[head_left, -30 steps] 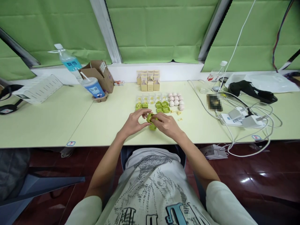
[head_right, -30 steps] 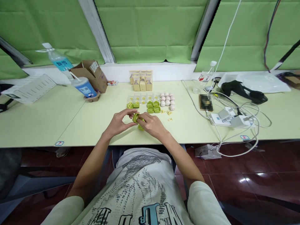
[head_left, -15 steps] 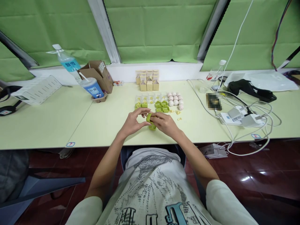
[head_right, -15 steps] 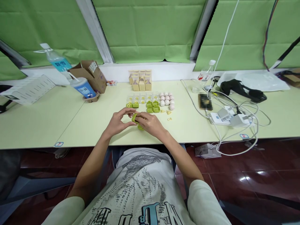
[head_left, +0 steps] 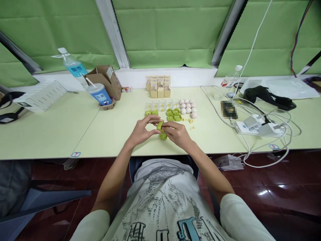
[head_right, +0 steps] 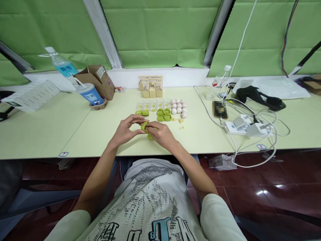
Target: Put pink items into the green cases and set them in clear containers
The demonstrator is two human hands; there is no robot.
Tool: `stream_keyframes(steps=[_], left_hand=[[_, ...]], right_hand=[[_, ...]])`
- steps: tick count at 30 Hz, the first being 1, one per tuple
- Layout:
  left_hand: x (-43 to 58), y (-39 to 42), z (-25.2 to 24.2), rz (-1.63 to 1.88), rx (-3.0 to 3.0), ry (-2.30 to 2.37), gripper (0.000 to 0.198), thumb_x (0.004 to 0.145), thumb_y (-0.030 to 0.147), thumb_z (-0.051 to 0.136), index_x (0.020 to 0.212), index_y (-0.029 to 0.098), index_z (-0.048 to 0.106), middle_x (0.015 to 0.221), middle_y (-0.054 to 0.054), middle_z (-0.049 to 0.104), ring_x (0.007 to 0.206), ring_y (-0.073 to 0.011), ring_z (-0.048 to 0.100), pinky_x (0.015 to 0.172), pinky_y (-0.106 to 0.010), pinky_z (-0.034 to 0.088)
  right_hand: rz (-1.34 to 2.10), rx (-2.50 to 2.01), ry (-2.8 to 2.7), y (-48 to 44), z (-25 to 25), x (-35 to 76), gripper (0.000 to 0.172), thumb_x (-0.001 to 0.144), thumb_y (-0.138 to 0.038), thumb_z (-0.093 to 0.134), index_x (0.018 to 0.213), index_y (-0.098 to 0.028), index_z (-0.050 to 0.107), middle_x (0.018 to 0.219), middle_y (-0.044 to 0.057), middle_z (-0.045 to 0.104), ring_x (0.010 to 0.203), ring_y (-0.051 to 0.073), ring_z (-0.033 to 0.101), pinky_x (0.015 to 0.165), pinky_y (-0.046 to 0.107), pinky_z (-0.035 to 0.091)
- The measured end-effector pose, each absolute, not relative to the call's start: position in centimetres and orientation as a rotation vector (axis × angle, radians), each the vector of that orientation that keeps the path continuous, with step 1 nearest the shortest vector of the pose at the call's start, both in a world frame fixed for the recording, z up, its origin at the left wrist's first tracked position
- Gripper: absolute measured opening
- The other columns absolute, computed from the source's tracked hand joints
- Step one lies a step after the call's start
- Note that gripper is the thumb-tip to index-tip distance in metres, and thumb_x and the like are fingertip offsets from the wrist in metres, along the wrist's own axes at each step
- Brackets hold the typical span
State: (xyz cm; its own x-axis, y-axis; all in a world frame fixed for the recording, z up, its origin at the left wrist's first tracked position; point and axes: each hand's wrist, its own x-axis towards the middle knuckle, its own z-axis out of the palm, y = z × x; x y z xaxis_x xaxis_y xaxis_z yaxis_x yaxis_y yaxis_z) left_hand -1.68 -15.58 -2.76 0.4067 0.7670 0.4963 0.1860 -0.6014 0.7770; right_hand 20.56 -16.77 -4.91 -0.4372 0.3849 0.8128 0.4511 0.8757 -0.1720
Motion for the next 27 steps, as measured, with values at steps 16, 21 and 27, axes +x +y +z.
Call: stream_keyframes(steps=[16,21,27], left_hand=[[-0.9,-15.6,-2.8,1.410,1.974,0.813,0.049,0.086,0.050,0.091,0.122,0.021,0.073,0.119,-0.010,0.080,0.103,-0.0207,0.078,0.096,-0.036,0.064],[0.3,-15.6,-3.6,1.480,1.880,0.725,0.042,0.093,0.047,0.085,0.123,0.022,0.068,0.131,-0.012,0.075,0.099,-0.0171,0.077,0.095,-0.035,0.065],[0.4,-16.3,-2.8,1.572,2.269,0.763,0.014,0.104,0.033,0.073,0.110,0.021,0.071,0.102,-0.005,0.073,0.086,-0.0152,0.071,0.080,-0.030,0.061]], right_hand=[[0.767,-0.681,-1.828,-17.5,-2.0,21.7,0.053,0.095,-0.048,0.084,0.145,-0.035,0.072,0.142,0.008,0.071,0.117,0.023,0.074,0.085,0.036,0.072],[1.051,-0.745,-1.560,-17.1,-2.5,21.7,0.044,0.090,-0.052,0.087,0.128,-0.031,0.077,0.132,0.007,0.073,0.112,0.024,0.076,0.094,0.041,0.070],[1.355,-0.678,-1.430,-17.3,-2.2,22.1,0.038,0.095,-0.051,0.081,0.127,-0.031,0.072,0.121,0.005,0.075,0.089,0.022,0.080,0.084,0.043,0.071]])
